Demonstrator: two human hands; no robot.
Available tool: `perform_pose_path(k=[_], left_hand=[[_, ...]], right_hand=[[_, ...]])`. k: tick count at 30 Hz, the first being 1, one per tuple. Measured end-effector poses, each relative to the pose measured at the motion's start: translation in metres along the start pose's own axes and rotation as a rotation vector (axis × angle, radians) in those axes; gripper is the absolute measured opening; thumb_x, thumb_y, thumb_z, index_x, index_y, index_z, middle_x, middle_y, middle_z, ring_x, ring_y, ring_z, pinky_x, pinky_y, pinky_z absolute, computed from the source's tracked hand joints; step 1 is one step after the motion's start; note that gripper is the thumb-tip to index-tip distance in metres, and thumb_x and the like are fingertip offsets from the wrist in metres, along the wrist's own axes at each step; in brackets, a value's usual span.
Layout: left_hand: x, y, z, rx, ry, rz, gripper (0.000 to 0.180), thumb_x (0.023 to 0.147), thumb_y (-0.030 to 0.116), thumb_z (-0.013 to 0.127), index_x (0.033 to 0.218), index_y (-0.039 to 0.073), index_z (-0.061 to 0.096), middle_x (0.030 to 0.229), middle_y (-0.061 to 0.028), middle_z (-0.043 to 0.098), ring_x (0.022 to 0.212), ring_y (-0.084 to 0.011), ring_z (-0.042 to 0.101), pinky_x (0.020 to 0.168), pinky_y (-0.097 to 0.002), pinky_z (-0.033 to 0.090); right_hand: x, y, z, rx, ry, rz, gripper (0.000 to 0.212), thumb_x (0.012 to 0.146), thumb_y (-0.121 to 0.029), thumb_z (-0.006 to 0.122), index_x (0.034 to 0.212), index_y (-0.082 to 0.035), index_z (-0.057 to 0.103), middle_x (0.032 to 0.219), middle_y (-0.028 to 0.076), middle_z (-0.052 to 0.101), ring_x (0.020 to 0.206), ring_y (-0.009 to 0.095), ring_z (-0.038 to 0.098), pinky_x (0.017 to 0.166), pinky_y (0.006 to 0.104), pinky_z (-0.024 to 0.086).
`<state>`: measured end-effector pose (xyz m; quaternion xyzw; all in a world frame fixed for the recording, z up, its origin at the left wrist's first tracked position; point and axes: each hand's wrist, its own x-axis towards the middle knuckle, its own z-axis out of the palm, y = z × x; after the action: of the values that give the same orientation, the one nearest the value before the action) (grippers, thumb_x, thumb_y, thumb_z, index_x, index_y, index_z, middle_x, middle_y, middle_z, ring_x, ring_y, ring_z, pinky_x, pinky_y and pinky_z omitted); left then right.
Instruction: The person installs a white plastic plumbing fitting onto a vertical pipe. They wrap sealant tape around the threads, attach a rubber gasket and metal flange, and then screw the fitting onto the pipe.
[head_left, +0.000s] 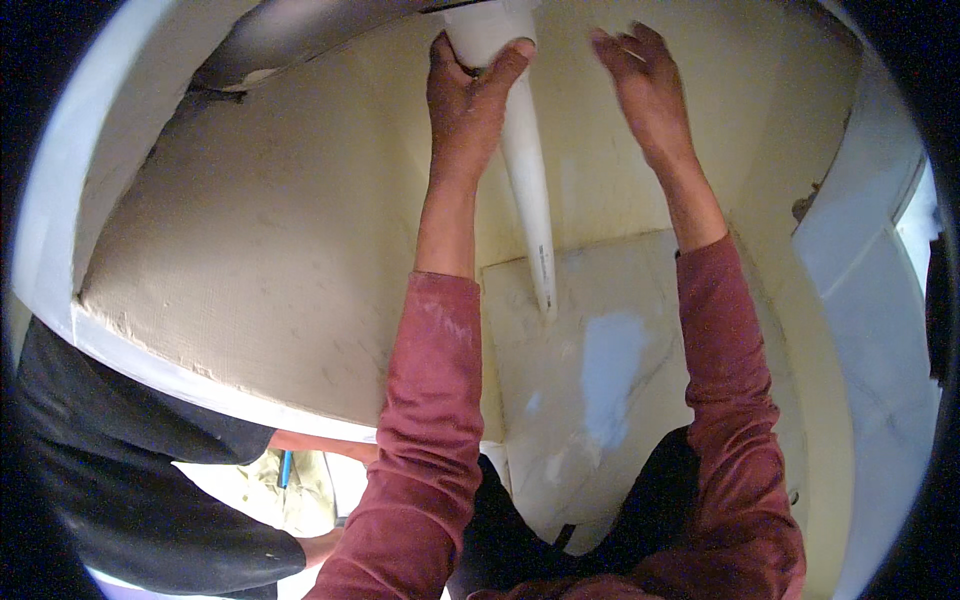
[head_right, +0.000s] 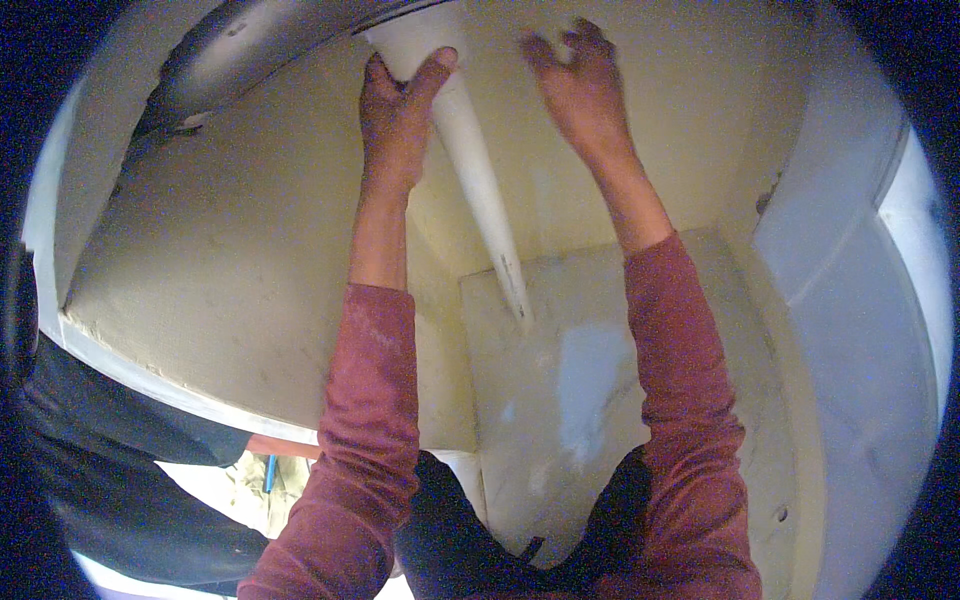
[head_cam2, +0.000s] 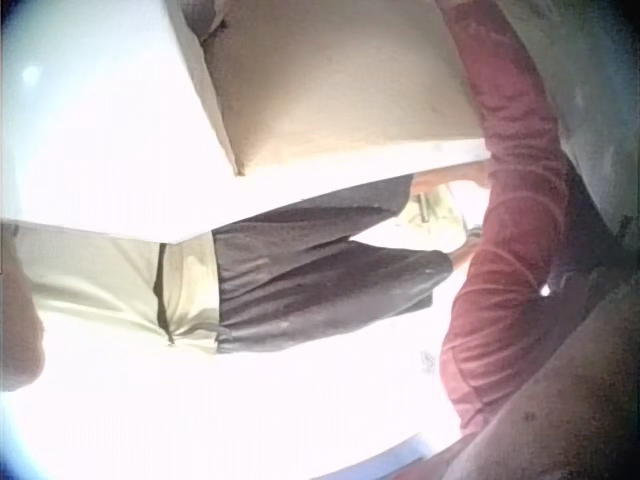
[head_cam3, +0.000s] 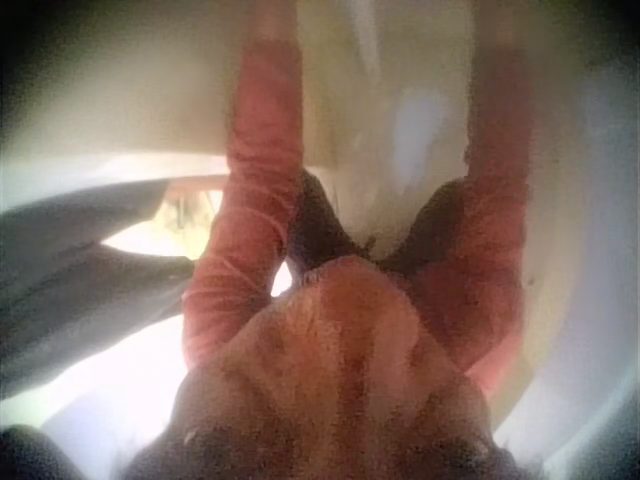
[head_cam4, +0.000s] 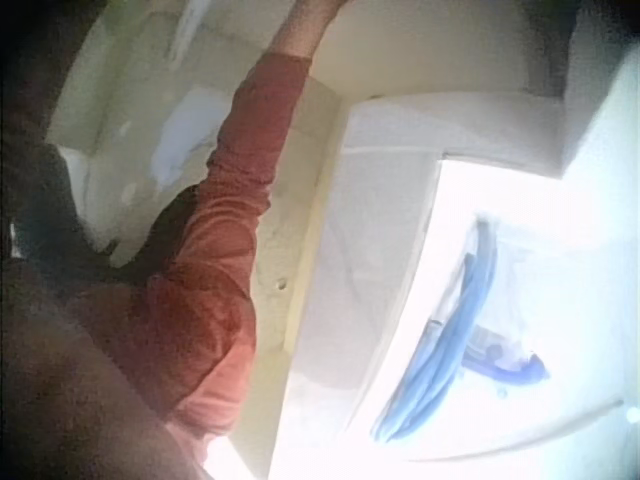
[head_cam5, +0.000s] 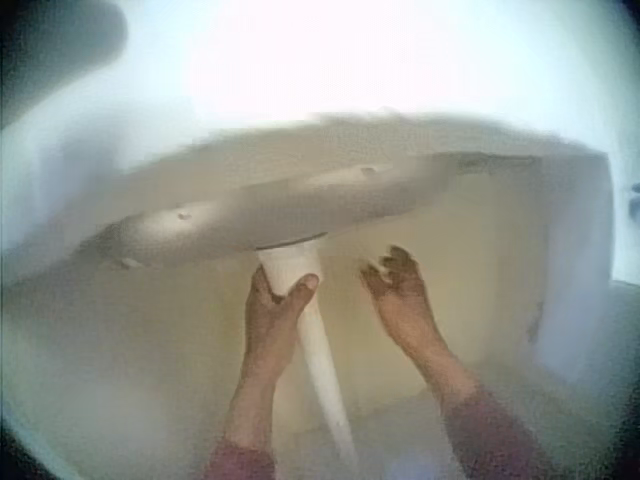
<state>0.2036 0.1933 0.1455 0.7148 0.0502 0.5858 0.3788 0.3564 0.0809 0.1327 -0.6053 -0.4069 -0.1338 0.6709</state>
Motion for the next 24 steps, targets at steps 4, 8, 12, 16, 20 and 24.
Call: perform_pose_path(k=[4,8,12,16,20,24], left_hand=[[0.001,0.003,0.007,-0.042,-0.025,0.012,0.062,0.084,0.037,0.083,0.123,-0.002,0.054,0.111,-0.0137,0.068,0.098,-0.0222,0.065,0.089,-0.0353,0.052],[-0.011,0.014,0.009,0.035,-0.053,-0.005,0.062,0.084,0.037,0.083,0.123,-0.001,0.054,0.111,-0.0128,0.068,0.098,-0.0210,0.065,0.089,-0.0342,0.052],[-0.009,0.018,0.016,-0.090,-0.029,-0.001,0.062,0.083,0.035,0.084,0.123,-0.001,0.054,0.111,-0.0122,0.068,0.097,-0.0208,0.065,0.088,-0.0345,0.052],[-0.010,0.009,0.006,-0.089,-0.028,-0.033,0.060,0.083,0.033,0.083,0.123,-0.001,0.053,0.111,-0.0136,0.068,0.097,-0.0217,0.066,0.088,-0.0352,0.053],[-0.006,0.006,-0.004,-0.025,-0.031,-0.012,0.059,0.085,0.030,0.079,0.124,-0.003,0.052,0.114,-0.0172,0.068,0.099,-0.0245,0.067,0.089,-0.0364,0.053],[-0.009,0.016,0.008,0.046,-0.009,0.026,0.059,0.086,0.028,0.075,0.128,-0.005,0.051,0.117,-0.0198,0.068,0.102,-0.0285,0.067,0.091,-0.0386,0.053]], right_hand=[[-0.001,-0.071,-0.001,0.260,-0.293,-0.069,0.100,0.088,-0.050,0.074,0.154,0.007,0.026,0.152,0.033,0.037,0.138,0.044,0.043,0.115,0.0472,0.038],[-0.001,-0.076,-0.016,0.121,-0.435,0.015,0.110,0.088,-0.057,0.073,0.158,0.006,0.017,0.157,0.034,0.029,0.142,0.046,0.038,0.119,0.0498,0.035],[0.062,0.046,-0.046,0.237,0.094,0.450,0.084,0.089,-0.047,0.073,0.148,0.005,0.044,0.144,0.024,0.055,0.134,0.032,0.053,0.109,0.0412,0.043],[0.016,0.023,-0.018,0.111,-0.143,0.001,0.064,0.093,-0.041,0.069,0.141,-0.002,0.056,0.144,0.019,0.056,0.125,0.028,0.058,0.108,0.0396,0.043],[-0.009,-0.069,0.007,0.071,-0.454,0.105,0.117,0.085,-0.068,0.070,0.155,0.011,0.022,0.154,0.038,0.032,0.143,0.044,0.039,0.117,0.0476,0.037],[-0.001,-0.075,0.024,0.160,-0.341,-0.014,0.118,0.082,-0.064,0.074,0.145,0.023,0.025,0.146,0.046,0.033,0.141,0.051,0.038,0.116,0.0479,0.036]])
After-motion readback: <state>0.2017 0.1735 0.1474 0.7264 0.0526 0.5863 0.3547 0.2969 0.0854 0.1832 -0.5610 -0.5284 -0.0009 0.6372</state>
